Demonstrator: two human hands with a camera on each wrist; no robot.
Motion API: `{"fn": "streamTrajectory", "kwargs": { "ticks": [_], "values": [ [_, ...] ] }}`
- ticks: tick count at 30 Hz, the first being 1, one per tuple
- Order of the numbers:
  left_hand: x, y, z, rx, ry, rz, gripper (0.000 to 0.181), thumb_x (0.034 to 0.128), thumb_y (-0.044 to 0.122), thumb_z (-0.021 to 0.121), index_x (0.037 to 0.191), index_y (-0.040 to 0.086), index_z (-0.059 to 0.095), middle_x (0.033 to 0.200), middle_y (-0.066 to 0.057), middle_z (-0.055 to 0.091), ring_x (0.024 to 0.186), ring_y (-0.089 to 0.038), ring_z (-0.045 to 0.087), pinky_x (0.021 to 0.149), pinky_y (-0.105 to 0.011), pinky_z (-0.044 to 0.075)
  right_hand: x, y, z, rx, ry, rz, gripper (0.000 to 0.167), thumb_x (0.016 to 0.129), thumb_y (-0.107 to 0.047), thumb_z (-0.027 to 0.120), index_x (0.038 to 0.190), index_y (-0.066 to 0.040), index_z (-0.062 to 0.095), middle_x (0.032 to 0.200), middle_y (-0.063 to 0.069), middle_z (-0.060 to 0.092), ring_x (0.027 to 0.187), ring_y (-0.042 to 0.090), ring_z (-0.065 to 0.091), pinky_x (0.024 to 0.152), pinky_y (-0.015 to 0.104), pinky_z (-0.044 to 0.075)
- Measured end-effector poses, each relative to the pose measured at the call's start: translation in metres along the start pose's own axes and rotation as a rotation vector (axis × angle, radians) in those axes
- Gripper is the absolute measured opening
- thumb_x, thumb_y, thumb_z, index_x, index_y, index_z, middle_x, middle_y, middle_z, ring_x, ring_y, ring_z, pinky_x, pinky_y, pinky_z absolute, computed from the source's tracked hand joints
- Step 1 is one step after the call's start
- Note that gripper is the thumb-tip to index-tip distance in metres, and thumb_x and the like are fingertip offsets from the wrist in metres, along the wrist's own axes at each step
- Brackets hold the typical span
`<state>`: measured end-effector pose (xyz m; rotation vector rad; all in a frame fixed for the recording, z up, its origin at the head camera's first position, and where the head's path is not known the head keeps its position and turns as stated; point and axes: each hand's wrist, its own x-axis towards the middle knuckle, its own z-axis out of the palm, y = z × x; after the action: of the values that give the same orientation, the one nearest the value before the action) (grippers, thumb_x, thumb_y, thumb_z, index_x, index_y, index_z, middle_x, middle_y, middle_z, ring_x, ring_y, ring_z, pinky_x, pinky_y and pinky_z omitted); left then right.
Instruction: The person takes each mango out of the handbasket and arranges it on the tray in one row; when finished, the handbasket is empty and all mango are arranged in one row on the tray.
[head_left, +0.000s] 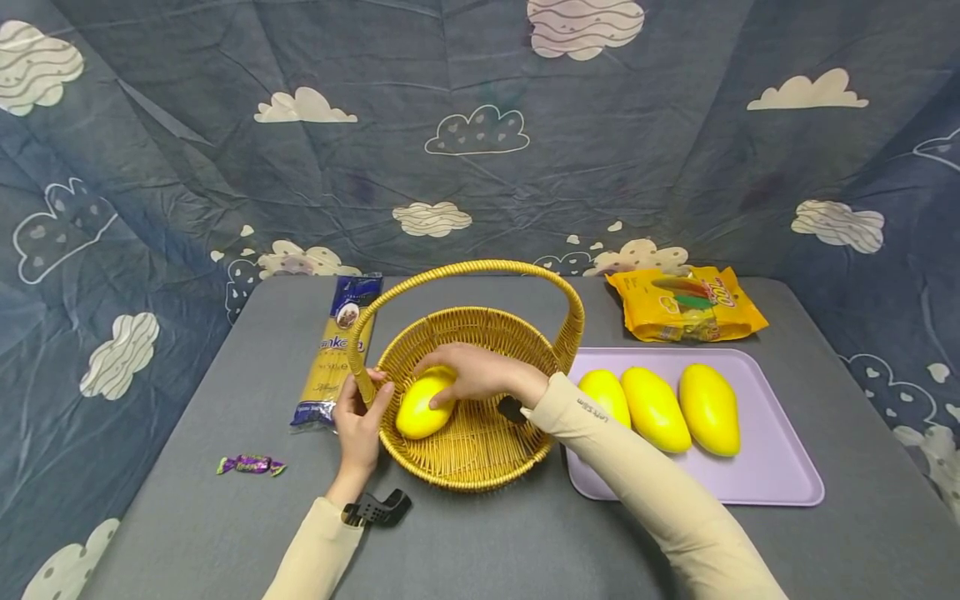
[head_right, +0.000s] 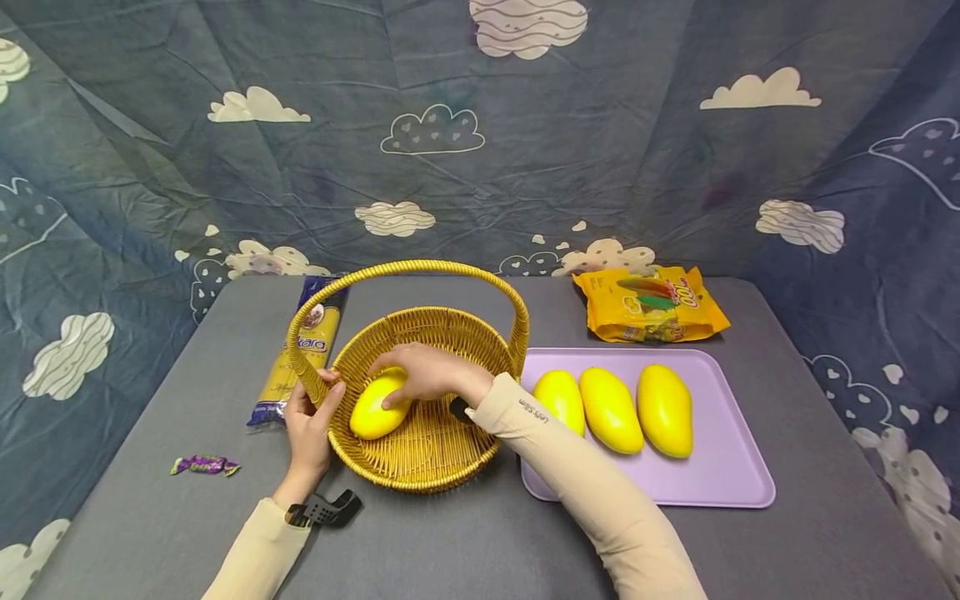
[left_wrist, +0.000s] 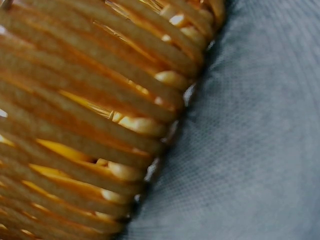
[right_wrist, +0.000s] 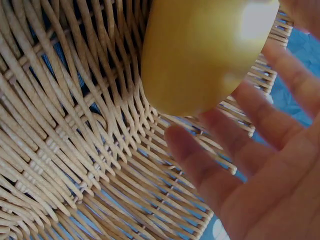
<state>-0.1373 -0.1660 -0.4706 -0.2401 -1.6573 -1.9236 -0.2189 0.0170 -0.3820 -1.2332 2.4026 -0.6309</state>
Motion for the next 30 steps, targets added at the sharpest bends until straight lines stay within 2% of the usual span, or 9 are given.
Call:
{"fn": "streamTrajectory", "kwargs": {
  "ticks": [11, 18, 21, 26, 30],
  "values": [
    [0.0002, -0.0018, 0.0001, -0.007, -0.002, 0.000, 0.021, 0.0868, -0.011, 0.059, 0.103, -0.017, 0.048, 0.101, -0.022, 0.054, 0.094, -0.024, 0.051, 0.082, -0.025, 0.042, -0.0018, 0.0026, -0.0007, -0.010, -0.052, 0.000, 0.055, 0.082, -0.028, 0.075, 0.132, -0.019, 0.055, 0.116, 0.006, 0.052, 0.104, 0.019, 0.050, 0.091, 0.035, 0.040],
    [-0.0004, -0.0005, -0.0004, -0.014, 0.011, -0.004, 0.020, 0.0864, -0.011, 0.059, 0.103, -0.018, 0.048, 0.100, -0.021, 0.054, 0.094, -0.024, 0.052, 0.082, -0.025, 0.042, -0.0022, 0.0039, 0.0012, -0.036, -0.062, 0.034, 0.056, 0.080, -0.035, 0.076, 0.131, -0.025, 0.056, 0.100, 0.001, 0.047, 0.090, 0.015, 0.046, 0.079, 0.031, 0.041],
    [-0.0006, 0.0001, 0.0002, -0.016, 0.014, -0.010, 0.021, 0.0867, -0.010, 0.059, 0.102, -0.017, 0.048, 0.100, -0.022, 0.055, 0.093, -0.022, 0.052, 0.081, -0.025, 0.042, -0.0023, 0.0035, 0.0019, -0.053, -0.069, 0.045, 0.056, 0.079, -0.037, 0.076, 0.131, -0.027, 0.055, 0.103, 0.001, 0.048, 0.092, 0.015, 0.047, 0.080, 0.030, 0.041],
    [-0.0003, 0.0001, 0.0014, -0.019, 0.015, -0.007, 0.020, 0.0870, -0.008, 0.060, 0.101, -0.017, 0.048, 0.098, -0.019, 0.055, 0.093, -0.021, 0.053, 0.081, -0.025, 0.043, -0.0036, 0.0031, 0.0030, -0.059, -0.082, 0.016, 0.053, 0.079, -0.032, 0.078, 0.126, -0.024, 0.054, 0.123, 0.003, 0.056, 0.108, 0.017, 0.052, 0.090, 0.034, 0.041],
    [0.0001, 0.0000, 0.0015, -0.013, 0.014, 0.002, 0.020, 0.0869, -0.009, 0.060, 0.100, -0.017, 0.048, 0.098, -0.020, 0.055, 0.094, -0.024, 0.053, 0.082, -0.026, 0.042, -0.0059, 0.0027, 0.0043, -0.063, -0.100, 0.013, 0.051, 0.079, -0.031, 0.078, 0.122, -0.025, 0.052, 0.123, 0.003, 0.059, 0.106, 0.018, 0.055, 0.089, 0.035, 0.043]
  ]
}}
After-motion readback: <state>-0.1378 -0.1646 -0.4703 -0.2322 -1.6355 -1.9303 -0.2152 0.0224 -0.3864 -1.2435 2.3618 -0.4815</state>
